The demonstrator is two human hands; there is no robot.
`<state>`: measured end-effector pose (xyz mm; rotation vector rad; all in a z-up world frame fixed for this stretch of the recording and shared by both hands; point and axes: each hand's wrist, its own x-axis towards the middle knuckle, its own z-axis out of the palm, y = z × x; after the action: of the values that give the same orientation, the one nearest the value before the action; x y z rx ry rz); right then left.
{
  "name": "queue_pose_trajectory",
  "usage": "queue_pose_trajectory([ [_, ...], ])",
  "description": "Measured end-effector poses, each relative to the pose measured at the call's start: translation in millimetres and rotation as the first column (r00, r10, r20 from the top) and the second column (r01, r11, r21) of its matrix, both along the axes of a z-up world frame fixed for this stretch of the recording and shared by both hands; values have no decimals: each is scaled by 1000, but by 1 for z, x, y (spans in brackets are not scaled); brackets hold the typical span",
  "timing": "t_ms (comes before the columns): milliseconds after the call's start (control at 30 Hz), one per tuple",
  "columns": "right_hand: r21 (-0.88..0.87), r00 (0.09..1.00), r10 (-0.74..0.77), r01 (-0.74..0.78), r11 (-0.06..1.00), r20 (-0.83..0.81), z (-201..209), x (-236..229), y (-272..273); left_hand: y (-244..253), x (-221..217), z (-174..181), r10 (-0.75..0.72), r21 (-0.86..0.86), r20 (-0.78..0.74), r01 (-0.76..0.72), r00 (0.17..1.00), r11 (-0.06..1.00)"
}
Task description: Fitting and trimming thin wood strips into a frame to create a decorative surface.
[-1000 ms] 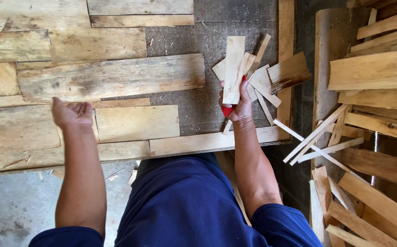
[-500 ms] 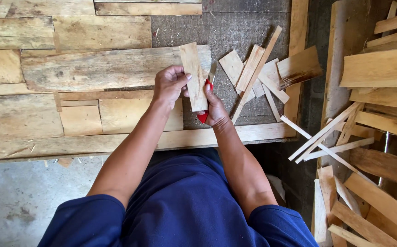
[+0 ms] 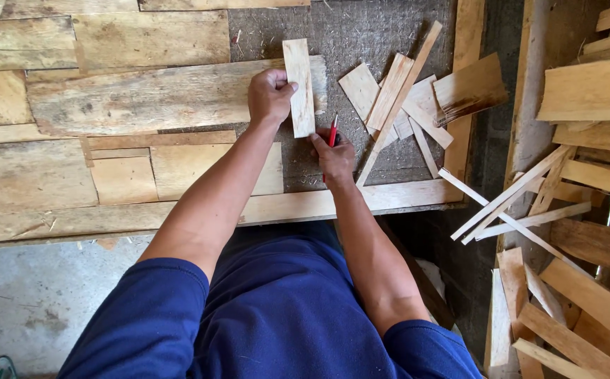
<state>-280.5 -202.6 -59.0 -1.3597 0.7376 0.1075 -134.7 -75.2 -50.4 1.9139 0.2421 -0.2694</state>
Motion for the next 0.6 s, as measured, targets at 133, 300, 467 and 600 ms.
queue_pose_trajectory([
  [133,-52,996,-49,46,998,-71,8,10,5,0,0,-3,-37,12,36,36,999,999],
  [300,-92,982,-87,72,993,-168,9,16,6,-2,-5,14,-86,245,123,54,989,968],
  [467,-74,975,-102,89,993,-197,9,20,4,1,-9,19,-386,576,210,205,898,791],
  [600,-52,959,-109,99,994,-261,16,24,4,6,-6,9,-743,794,228,322,629,516],
])
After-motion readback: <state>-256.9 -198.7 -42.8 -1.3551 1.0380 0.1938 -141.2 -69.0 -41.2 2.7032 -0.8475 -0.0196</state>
